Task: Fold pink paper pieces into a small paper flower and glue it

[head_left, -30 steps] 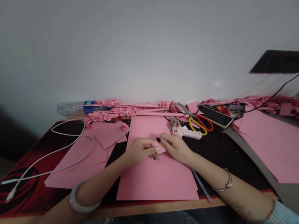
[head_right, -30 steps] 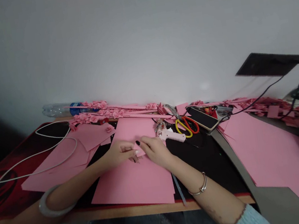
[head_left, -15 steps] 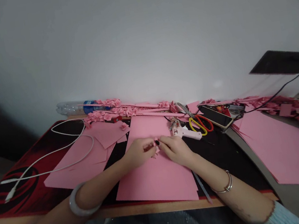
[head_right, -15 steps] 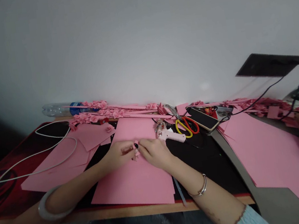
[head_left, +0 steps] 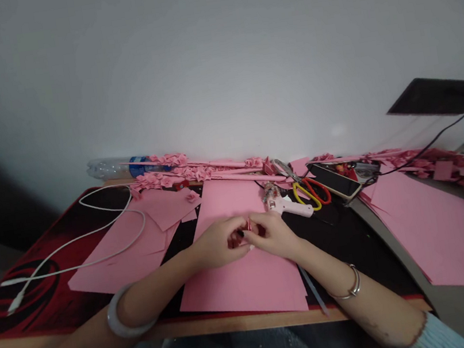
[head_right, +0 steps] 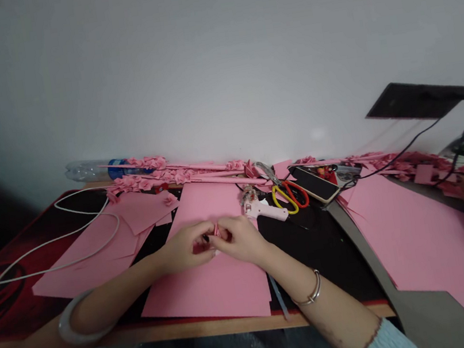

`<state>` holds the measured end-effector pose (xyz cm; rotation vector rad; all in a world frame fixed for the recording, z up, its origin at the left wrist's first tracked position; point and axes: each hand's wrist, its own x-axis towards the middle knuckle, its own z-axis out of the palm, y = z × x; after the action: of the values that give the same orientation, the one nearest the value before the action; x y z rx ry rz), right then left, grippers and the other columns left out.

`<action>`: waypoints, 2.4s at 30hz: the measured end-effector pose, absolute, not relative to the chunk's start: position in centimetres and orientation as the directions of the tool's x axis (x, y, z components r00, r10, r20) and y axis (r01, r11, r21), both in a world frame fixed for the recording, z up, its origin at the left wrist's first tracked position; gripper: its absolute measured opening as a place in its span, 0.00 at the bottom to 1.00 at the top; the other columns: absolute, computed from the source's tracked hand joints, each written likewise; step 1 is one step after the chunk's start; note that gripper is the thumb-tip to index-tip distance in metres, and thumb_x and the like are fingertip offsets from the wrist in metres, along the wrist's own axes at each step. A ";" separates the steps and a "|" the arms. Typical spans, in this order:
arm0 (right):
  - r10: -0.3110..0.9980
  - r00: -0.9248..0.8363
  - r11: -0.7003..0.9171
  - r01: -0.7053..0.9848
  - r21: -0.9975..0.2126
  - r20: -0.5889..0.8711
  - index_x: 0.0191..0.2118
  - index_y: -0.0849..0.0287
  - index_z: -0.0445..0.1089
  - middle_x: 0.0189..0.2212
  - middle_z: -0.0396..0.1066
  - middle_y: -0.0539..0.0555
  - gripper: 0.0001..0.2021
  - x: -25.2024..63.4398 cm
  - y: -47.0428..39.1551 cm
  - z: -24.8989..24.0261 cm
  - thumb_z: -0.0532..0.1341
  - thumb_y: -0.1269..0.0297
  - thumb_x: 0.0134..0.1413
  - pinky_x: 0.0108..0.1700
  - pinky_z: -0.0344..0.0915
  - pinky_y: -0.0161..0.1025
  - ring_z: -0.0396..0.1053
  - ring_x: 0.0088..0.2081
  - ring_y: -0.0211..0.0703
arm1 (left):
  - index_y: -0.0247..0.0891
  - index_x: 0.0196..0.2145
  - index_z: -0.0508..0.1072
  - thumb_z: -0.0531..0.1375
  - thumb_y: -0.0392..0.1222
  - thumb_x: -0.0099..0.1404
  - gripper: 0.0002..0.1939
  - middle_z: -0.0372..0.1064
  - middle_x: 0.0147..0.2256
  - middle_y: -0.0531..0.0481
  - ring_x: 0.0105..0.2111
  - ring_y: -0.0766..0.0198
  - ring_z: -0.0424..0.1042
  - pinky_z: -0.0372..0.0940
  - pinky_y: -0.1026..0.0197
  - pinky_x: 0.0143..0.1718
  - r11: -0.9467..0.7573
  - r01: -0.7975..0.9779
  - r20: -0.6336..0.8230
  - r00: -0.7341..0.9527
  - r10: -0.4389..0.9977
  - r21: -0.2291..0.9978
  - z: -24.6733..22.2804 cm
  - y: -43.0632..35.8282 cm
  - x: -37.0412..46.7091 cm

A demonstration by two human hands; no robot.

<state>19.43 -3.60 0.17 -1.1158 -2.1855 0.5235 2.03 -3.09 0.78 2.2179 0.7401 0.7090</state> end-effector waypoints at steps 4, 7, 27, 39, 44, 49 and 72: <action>0.834 -0.412 0.550 0.561 -0.619 0.368 0.20 0.60 0.55 0.15 0.51 0.44 0.12 19.6 -3.5 0.3 0.50 0.68 0.54 0.23 0.47 0.30 0.50 0.18 0.30 | 0.36 0.32 0.63 0.55 0.36 0.56 0.05 0.62 0.28 0.53 0.27 0.68 0.63 0.59 0.66 0.30 -0.570 0.248 0.308 0.641 0.703 0.784 0.6 -2.9 2.0; 0.874 -0.299 0.485 0.577 -0.658 0.382 0.20 0.59 0.53 0.14 0.51 0.44 0.15 19.7 -3.3 0.3 0.49 0.65 0.57 0.22 0.47 0.31 0.50 0.18 0.31 | 0.36 0.33 0.64 0.54 0.37 0.58 0.04 0.63 0.32 0.50 0.32 0.67 0.65 0.62 0.64 0.35 -0.499 0.206 0.319 0.556 0.768 0.842 0.3 -2.5 2.0; 0.882 -0.133 0.451 0.513 -0.730 0.451 0.36 0.59 0.63 0.28 0.65 0.51 0.04 19.3 -3.4 0.1 0.53 0.67 0.54 0.26 0.58 0.31 0.62 0.26 0.35 | 0.34 0.40 0.73 0.59 0.44 0.57 0.15 0.73 0.38 0.46 0.40 0.61 0.70 0.64 0.55 0.45 0.064 -0.182 0.018 0.418 0.908 0.981 -0.6 -1.5 2.4; 0.799 -0.236 0.594 0.451 -0.666 0.553 0.40 0.57 0.71 0.43 0.71 0.56 0.13 18.8 -3.7 0.5 0.51 0.72 0.55 0.48 0.63 0.41 0.67 0.45 0.42 | 0.31 0.40 0.72 0.58 0.49 0.58 0.19 0.74 0.27 0.46 0.28 0.63 0.74 0.69 0.59 0.35 0.144 -0.093 -0.093 0.417 0.904 0.985 0.0 -2.0 2.5; 0.789 -0.184 0.592 0.488 -0.642 0.587 0.40 0.56 0.72 0.42 0.72 0.56 0.12 18.8 -3.8 0.3 0.53 0.71 0.55 0.45 0.66 0.43 0.70 0.43 0.44 | 0.30 0.40 0.72 0.58 0.50 0.57 0.20 0.74 0.28 0.45 0.29 0.60 0.75 0.69 0.58 0.35 0.134 -0.089 -0.090 0.384 0.919 0.987 0.3 -2.3 2.5; 0.713 -0.192 0.657 0.519 -0.547 0.674 0.41 0.57 0.72 0.41 0.73 0.56 0.12 19.0 -3.8 0.0 0.54 0.72 0.53 0.46 0.67 0.42 0.70 0.44 0.43 | 0.30 0.39 0.72 0.58 0.50 0.57 0.19 0.74 0.28 0.45 0.30 0.59 0.75 0.69 0.58 0.34 0.138 -0.095 -0.093 0.375 0.922 0.986 0.3 -2.4 2.6; 0.678 -0.466 0.727 0.540 -0.425 0.568 0.54 0.57 0.61 0.52 0.64 0.57 0.24 19.5 -3.6 0.2 0.50 0.76 0.50 0.50 0.63 0.45 0.64 0.50 0.44 | 0.34 0.37 0.72 0.61 0.48 0.55 0.16 0.73 0.26 0.49 0.28 0.63 0.74 0.67 0.62 0.33 0.247 -0.209 -0.157 0.372 0.915 0.946 -0.4 -1.6 2.1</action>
<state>19.48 -3.57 0.15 -0.9172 -2.1803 0.2372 2.13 -1.64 -0.41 1.0257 0.8608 0.9113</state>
